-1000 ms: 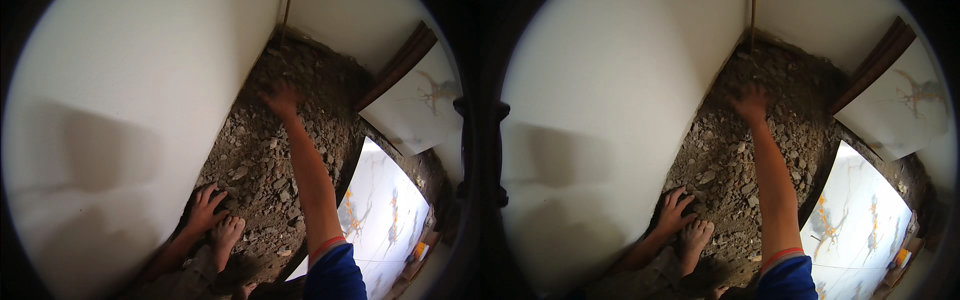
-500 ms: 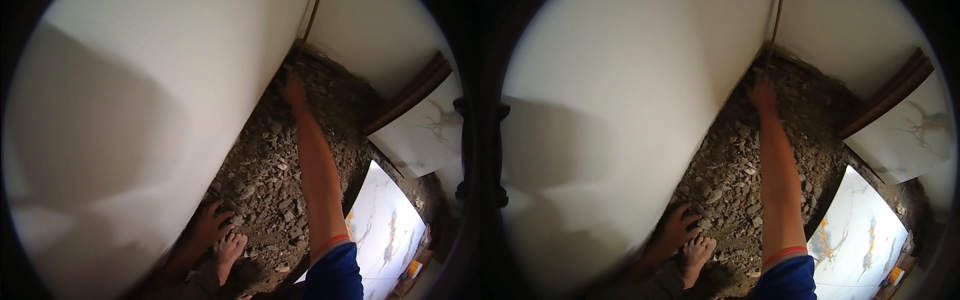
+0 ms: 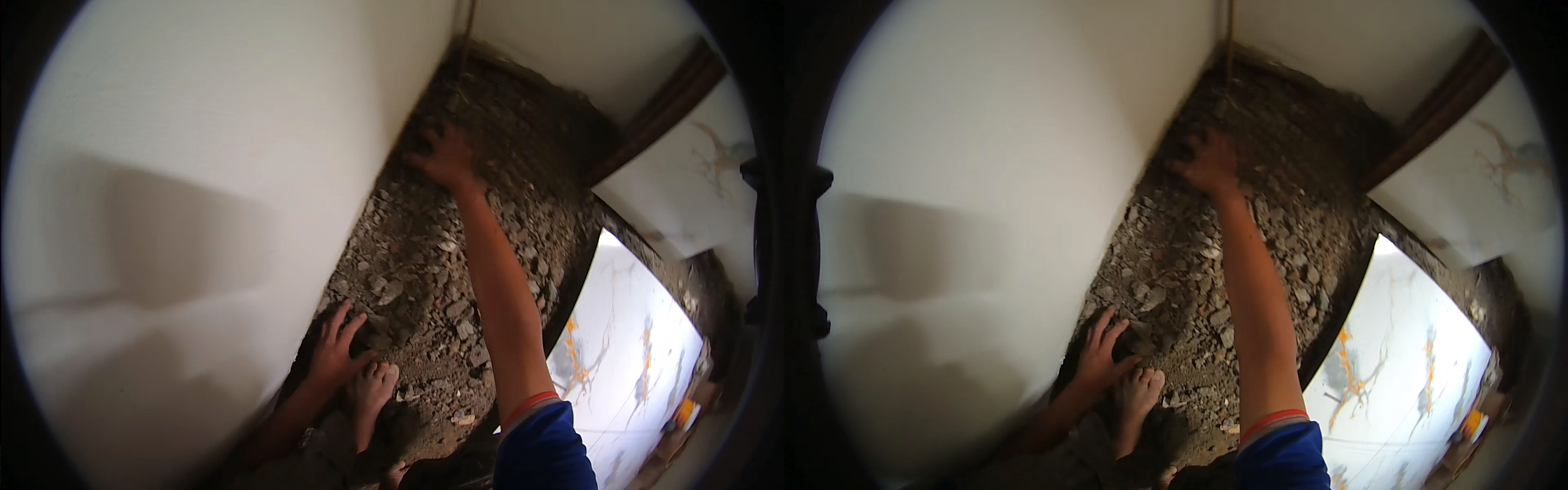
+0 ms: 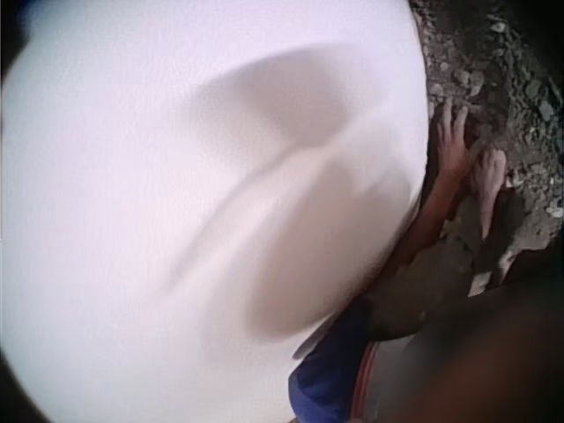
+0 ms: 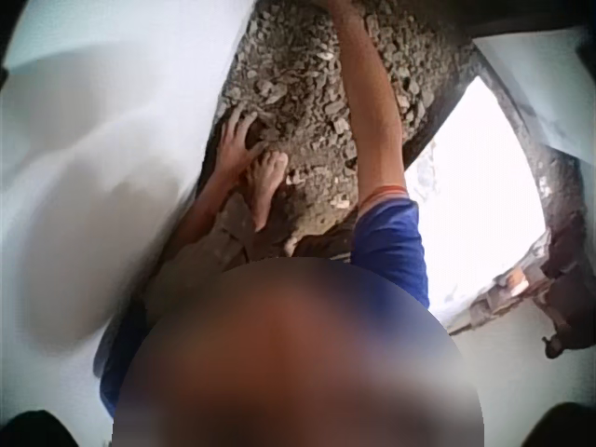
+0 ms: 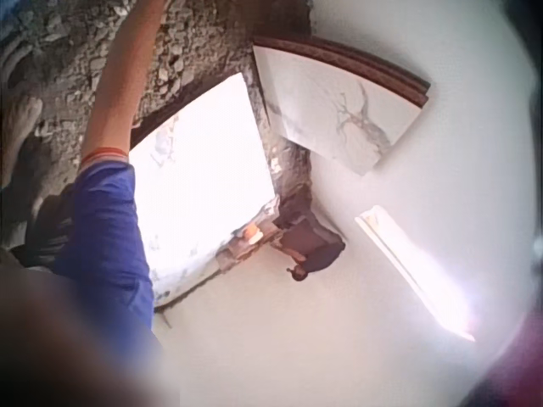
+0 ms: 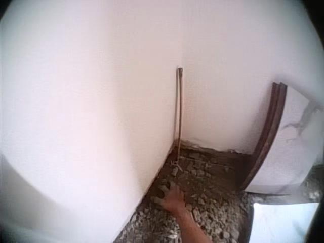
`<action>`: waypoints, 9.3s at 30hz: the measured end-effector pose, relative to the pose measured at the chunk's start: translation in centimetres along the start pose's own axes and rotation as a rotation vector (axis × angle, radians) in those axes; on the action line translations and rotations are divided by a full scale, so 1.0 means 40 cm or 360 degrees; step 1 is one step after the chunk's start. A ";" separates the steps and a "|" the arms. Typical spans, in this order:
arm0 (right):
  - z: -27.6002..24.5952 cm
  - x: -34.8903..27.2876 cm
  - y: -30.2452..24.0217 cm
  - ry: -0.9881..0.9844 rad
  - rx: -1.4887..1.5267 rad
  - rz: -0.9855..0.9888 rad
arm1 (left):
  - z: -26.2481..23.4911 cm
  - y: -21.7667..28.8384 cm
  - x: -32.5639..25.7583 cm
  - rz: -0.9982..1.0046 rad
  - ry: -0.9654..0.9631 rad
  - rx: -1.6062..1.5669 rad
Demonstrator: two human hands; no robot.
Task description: The person clears debris from the floor by hand and then uses a trowel to level the substrate along the edge of the room. The person works along the perimeter, smoothing the surface in preparation for tiling.
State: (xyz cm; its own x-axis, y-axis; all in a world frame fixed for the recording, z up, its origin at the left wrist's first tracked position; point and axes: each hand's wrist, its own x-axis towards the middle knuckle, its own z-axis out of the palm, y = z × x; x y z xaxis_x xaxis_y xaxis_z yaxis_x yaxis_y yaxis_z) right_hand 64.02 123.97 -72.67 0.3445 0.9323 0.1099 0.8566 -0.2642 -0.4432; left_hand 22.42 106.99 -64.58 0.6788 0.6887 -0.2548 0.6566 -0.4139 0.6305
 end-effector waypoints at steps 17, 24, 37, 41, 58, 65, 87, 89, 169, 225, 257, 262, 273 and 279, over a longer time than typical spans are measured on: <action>-0.290 -0.467 0.056 -0.0006 -0.0219 0.0603 | 0.041 0.077 0.340 0.0406 0.0695 0.0231; -0.150 -0.727 -0.073 -0.0041 0.0007 -0.0092 | 0.063 0.154 0.299 0.0589 -0.0238 0.0162; -0.336 -0.685 0.155 0.0202 -0.0543 0.0814 | -0.037 0.141 0.013 0.0654 -0.0181 -0.0468; -0.267 -0.802 0.103 0.0369 -0.0383 0.0650 | -0.077 0.110 -0.061 0.0313 -0.0135 -0.0647; -0.113 -0.513 -0.041 -0.0112 -0.0204 0.0264 | -0.057 0.008 -0.243 -0.0041 0.0019 -0.0741; -0.103 -0.762 -0.267 -0.0387 0.0158 -0.0446 | -0.205 0.033 -0.333 0.0040 -0.0040 -0.0795; -0.040 -0.622 -0.403 -0.0224 0.0262 0.0006 | -0.660 0.438 -1.073 0.0187 0.1680 -0.0412; 0.048 -0.588 -0.390 -0.0205 0.0203 0.0129 | -0.659 0.520 -0.998 -0.0062 0.0933 -0.0456; -0.141 -0.963 -0.329 -0.0267 0.0213 -0.0103 | -0.543 0.448 -0.725 0.0761 -0.0251 0.0274; -0.002 -1.095 -0.598 -0.0983 0.0356 -0.0956 | -0.558 0.417 -0.694 0.0772 -0.0337 0.0282; -1.046 -1.661 -0.698 0.0186 0.0364 0.1016 | -0.258 0.324 -0.280 0.0230 -0.0550 0.0436; -1.138 -1.783 -0.862 -0.0539 0.0109 0.1200 | -0.201 0.332 -0.260 0.0382 -0.0383 0.0430; -0.603 -1.588 -0.649 -0.1230 -0.0342 0.0409 | -0.217 0.522 -0.453 0.0756 -0.0055 0.0208; -0.196 -1.504 -0.717 -0.0246 0.0266 0.0686 | -0.302 0.472 -0.535 0.0757 0.0021 0.0211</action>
State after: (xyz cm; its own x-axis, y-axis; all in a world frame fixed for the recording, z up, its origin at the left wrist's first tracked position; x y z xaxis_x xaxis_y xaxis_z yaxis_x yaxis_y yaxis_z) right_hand 21.71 73.52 -59.61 0.5827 0.7756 -0.2427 0.5706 -0.6031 -0.5573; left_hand 16.31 91.64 -38.36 0.9099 0.4121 0.0483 0.3117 -0.7558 0.5758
